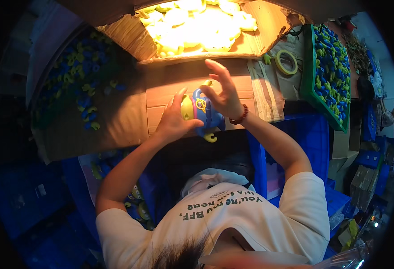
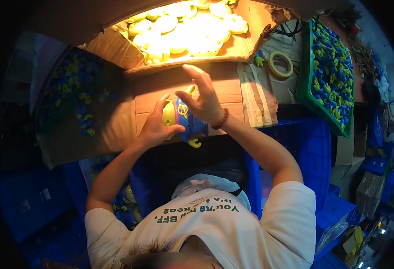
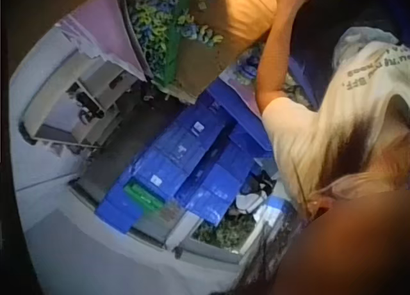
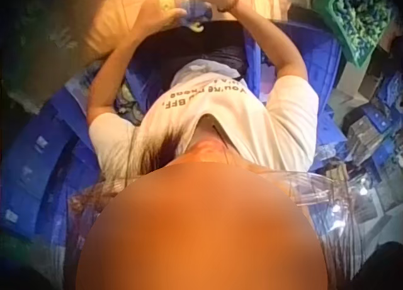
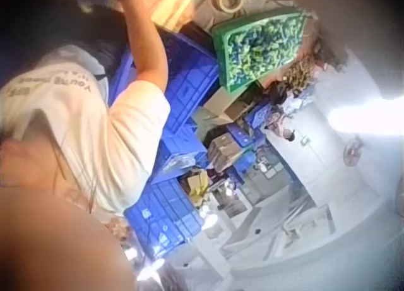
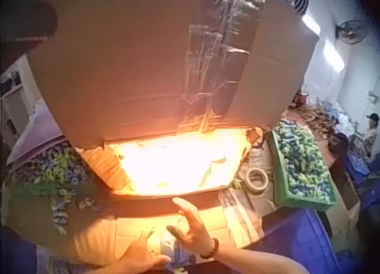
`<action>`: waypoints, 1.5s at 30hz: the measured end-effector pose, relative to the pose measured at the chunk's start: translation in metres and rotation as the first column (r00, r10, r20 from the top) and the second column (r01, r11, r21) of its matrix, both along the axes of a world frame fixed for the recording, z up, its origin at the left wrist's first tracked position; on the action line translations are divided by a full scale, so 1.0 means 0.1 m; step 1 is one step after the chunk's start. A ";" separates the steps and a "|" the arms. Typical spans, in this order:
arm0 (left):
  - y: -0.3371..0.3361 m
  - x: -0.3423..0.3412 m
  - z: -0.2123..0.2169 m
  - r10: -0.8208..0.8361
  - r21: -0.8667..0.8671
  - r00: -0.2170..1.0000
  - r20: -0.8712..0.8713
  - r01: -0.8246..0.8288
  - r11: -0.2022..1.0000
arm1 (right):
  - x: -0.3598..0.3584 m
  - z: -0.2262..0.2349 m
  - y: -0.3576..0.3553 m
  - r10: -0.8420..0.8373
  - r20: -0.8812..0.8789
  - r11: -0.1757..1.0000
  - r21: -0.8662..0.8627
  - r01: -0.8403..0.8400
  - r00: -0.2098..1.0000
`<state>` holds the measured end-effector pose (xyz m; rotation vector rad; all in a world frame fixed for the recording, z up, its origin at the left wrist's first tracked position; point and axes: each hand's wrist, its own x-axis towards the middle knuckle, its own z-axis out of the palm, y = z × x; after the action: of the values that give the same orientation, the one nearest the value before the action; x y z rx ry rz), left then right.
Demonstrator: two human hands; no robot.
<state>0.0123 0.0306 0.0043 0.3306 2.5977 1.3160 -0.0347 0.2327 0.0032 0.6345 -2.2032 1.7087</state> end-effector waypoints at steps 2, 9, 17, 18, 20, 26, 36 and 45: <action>-0.05 0.31 0.01 0.029 0.026 0.976 -0.215 -0.024 0.999 | 0.19 0.13 0.34 0.036 0.152 0.999 0.006 -0.038 0.988; -0.12 0.87 -0.13 -0.039 0.026 0.725 -0.688 0.079 0.997 | 1.03 -0.08 0.52 0.434 0.493 0.897 -0.162 -0.411 0.754; -0.04 1.46 -0.13 0.026 0.752 0.777 0.629 -0.617 0.231 | 1.43 -0.18 -0.39 0.029 0.150 1.000 0.002 -0.029 0.988; -0.09 1.40 0.06 -0.095 0.788 0.782 0.616 -0.607 0.104 | 1.49 -0.19 -0.52 0.045 0.067 0.998 0.033 -0.047 0.997; -0.18 1.45 0.03 0.156 0.873 0.883 0.444 -0.465 0.145 | 1.61 -0.20 -0.81 0.103 -0.097 0.992 0.077 -0.096 0.990; -0.90 2.05 0.05 0.366 0.875 0.886 0.286 -0.397 0.277 | 1.94 -0.28 -1.43 0.341 -0.185 0.939 0.017 -0.344 0.921; -2.06 3.13 -0.12 0.635 0.656 0.511 0.579 -0.755 0.009 | 2.21 -0.06 -1.95 0.791 -0.007 0.602 0.187 -0.776 0.612; -4.37 3.23 -0.45 0.687 -0.395 0.572 -0.448 -0.816 0.422 | 1.82 -0.33 -0.76 0.414 0.312 0.821 0.279 -0.499 0.855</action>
<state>0.3349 -0.4061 -0.0411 -1.0112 3.3042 0.5265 0.1477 0.1570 -0.0293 1.1961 -2.7338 1.6753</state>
